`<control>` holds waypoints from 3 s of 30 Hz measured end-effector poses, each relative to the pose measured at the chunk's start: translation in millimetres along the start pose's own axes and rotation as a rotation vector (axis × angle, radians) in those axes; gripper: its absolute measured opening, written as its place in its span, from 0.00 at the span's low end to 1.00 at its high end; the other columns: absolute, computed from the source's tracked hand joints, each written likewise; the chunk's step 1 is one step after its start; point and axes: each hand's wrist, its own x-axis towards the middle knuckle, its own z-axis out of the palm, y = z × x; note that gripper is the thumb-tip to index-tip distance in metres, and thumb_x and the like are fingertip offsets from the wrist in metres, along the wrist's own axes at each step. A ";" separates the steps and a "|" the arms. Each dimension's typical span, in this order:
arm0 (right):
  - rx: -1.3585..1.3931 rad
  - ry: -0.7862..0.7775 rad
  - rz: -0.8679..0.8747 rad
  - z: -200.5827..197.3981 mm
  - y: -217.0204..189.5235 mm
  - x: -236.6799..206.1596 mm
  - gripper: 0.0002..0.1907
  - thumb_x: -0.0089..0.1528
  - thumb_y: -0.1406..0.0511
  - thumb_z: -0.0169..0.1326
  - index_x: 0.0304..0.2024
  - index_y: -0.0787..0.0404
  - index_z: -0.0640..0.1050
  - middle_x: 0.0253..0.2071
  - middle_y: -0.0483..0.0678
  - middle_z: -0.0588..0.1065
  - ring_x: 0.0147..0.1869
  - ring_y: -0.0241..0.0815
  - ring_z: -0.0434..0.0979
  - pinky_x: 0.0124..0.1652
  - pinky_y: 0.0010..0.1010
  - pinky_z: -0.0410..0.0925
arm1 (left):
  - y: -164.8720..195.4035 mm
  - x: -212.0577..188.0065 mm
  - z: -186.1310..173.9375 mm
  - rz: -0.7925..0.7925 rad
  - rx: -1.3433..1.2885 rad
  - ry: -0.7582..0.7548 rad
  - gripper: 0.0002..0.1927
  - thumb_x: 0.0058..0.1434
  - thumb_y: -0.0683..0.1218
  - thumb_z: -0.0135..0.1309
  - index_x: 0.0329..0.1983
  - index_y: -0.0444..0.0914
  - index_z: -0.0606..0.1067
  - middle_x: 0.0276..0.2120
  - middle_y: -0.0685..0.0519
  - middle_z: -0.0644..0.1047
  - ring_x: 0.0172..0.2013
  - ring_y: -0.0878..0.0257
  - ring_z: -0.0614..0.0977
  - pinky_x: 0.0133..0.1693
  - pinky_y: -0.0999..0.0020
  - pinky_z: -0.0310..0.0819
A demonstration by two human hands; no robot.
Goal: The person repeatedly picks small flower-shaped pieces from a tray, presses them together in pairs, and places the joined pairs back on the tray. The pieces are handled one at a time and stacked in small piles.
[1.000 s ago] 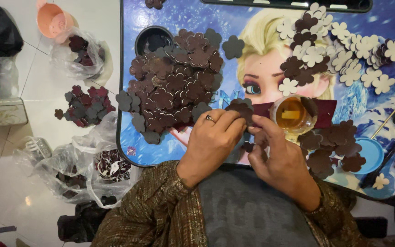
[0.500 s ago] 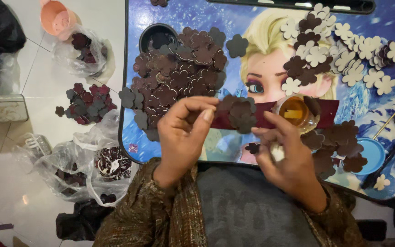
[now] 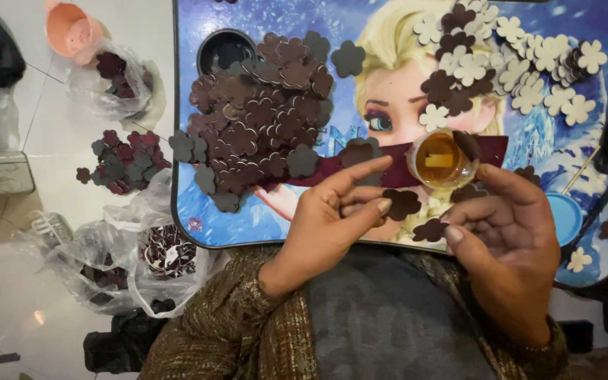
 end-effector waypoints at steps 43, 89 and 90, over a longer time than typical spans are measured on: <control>0.032 0.095 0.047 15.8 15.0 7.4 0.33 0.64 0.78 0.54 0.71 0.66 0.63 0.37 0.47 0.75 0.37 0.29 0.72 0.39 0.18 0.67 | -9.6 1.2 8.6 -0.043 -0.140 -0.134 0.31 0.70 0.31 0.43 0.77 0.33 0.61 0.58 0.46 0.77 0.56 0.65 0.79 0.59 0.68 0.76; 0.062 0.020 0.069 21.5 16.5 12.4 0.39 0.63 0.79 0.55 0.75 0.66 0.60 0.41 0.50 0.77 0.45 0.33 0.78 0.46 0.22 0.72 | -9.5 8.1 6.2 -0.042 -0.020 -0.024 0.26 0.69 0.37 0.55 0.71 0.31 0.67 0.44 0.50 0.80 0.44 0.68 0.83 0.47 0.75 0.81; 0.061 0.029 0.078 20.9 15.9 12.5 0.39 0.63 0.79 0.55 0.75 0.66 0.60 0.41 0.50 0.77 0.45 0.33 0.78 0.45 0.21 0.71 | -9.4 8.3 5.3 -0.036 -0.037 -0.013 0.26 0.70 0.38 0.54 0.71 0.31 0.67 0.45 0.51 0.81 0.44 0.69 0.83 0.47 0.75 0.80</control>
